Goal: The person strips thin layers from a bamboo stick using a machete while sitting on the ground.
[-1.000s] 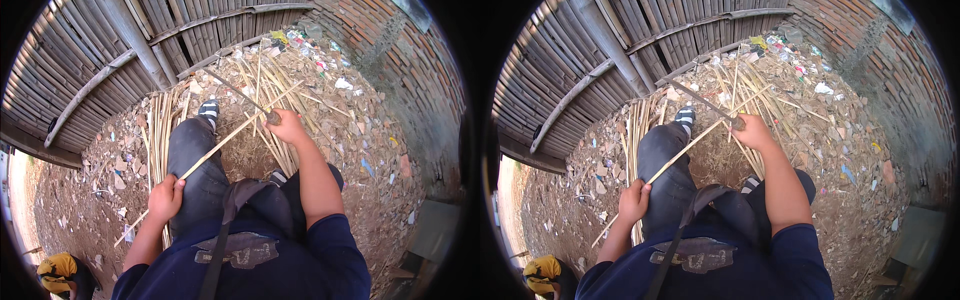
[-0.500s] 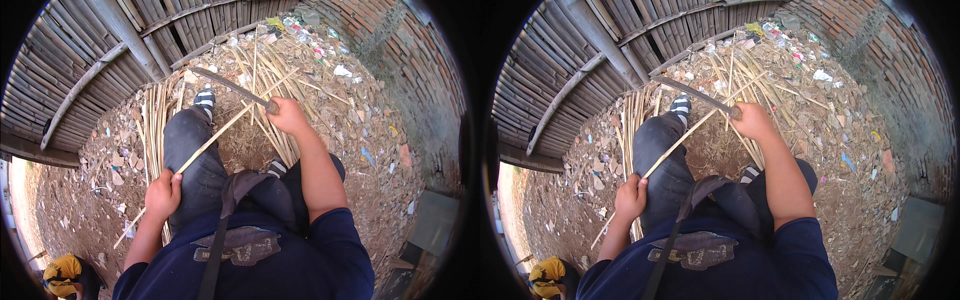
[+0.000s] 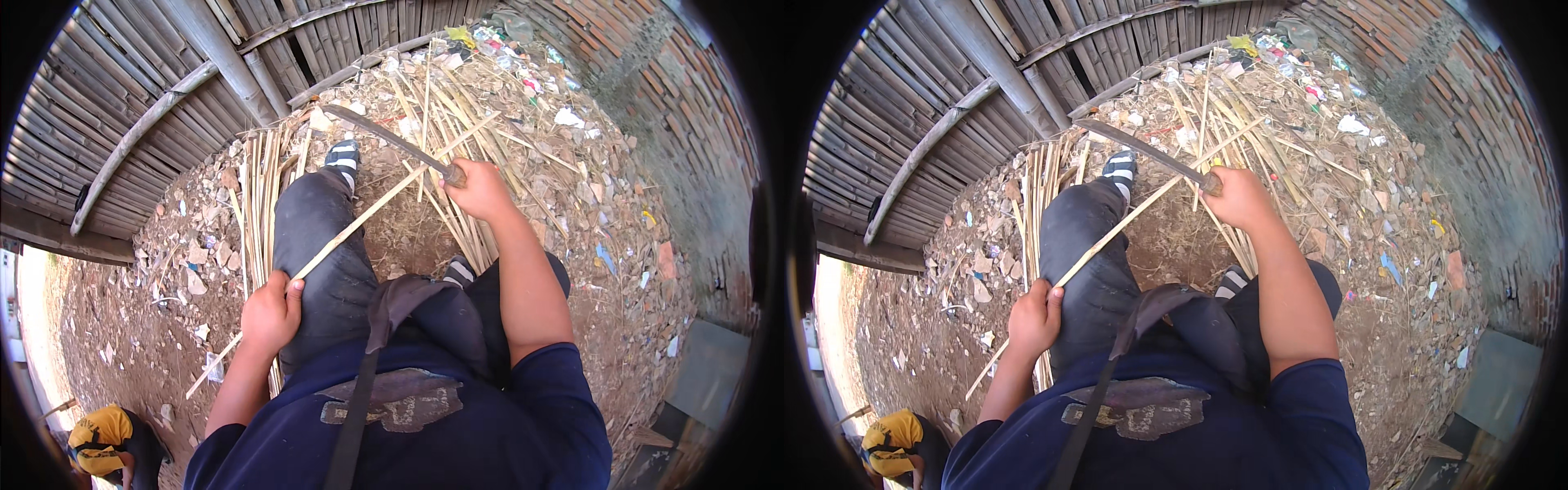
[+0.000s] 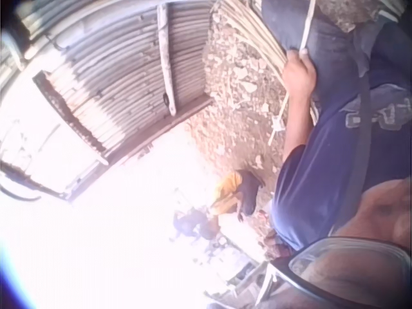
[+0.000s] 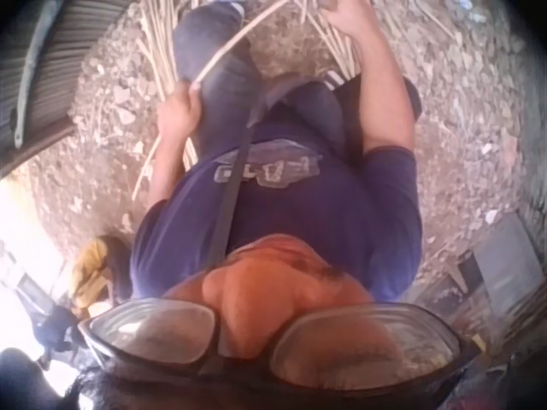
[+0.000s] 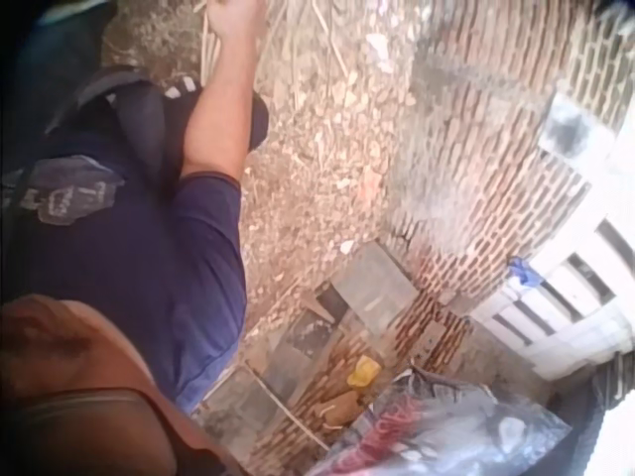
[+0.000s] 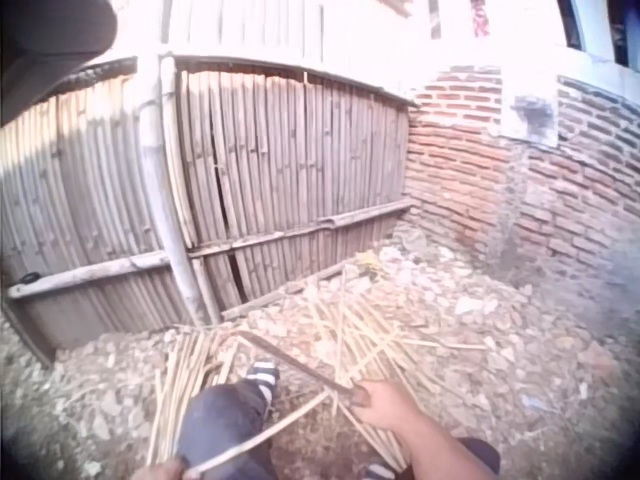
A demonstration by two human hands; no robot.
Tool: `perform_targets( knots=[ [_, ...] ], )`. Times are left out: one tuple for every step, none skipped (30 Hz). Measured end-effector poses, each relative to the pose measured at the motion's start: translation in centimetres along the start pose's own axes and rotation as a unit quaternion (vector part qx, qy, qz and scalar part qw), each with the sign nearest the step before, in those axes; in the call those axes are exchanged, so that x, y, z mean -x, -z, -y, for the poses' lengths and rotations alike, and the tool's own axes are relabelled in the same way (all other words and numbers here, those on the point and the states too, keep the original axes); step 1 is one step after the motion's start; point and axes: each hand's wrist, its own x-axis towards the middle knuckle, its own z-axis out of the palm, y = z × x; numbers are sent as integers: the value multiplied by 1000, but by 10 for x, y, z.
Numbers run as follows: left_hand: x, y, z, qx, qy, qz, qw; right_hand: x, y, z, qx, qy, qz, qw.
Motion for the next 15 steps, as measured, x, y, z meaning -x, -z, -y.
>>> perform_targets(
  knots=[
    [0, 1, 0, 2, 0, 1, 1000, 1, -1, 2, 1, -1, -5, 1000],
    [0, 1, 0, 0, 2, 0, 1000, 1, 0, 5, 0, 2, -3, 1000],
    [0, 0, 1, 1, 2, 1, 1000, 2, 3, 9, 14, -2, 12, 1000],
    [-1, -1, 1, 2, 0, 3, 1000, 3, 4, 11, 28, -7, 26, 999],
    [-1, -1, 2, 0, 1, 3, 1000, 4, 1, 9, 27, -7, 26, 999],
    [-1, -1, 2, -7, -2, 0, 1000, 4, -4, 4, 24, 13, 12, 1000],
    [-1, -2, 2, -13, -5, -3, 1000, 4, -6, 1, 22, 34, -3, 999],
    [-1, -2, 1, -14, -4, -3, 1000, 3, -6, -1, 21, 34, -3, 999],
    [0, -2, 1, -17, -2, -6, 1000, 2, -5, -2, 4, 42, 2, 999],
    [0, -3, 1, -19, 1, -8, 1000, 1, -5, -3, -13, 48, 8, 999],
    [0, -3, 1, -20, 1, -8, 1000, 1, -6, -3, -13, 48, 8, 999],
    [0, -4, 2, -21, 0, -8, 1000, 0, -6, -2, -23, 33, 28, 999],
    [-1, -5, 2, -22, -1, -8, 1000, -1, -5, 0, -31, 19, 48, 998],
    [-1, -5, 2, -21, -1, -9, 1000, 1, -5, 5, -29, 19, 48, 998],
    [-1, -4, 1, -17, -2, -7, 1000, 6, -6, 12, -10, 36, 34, 999]
  ],
)
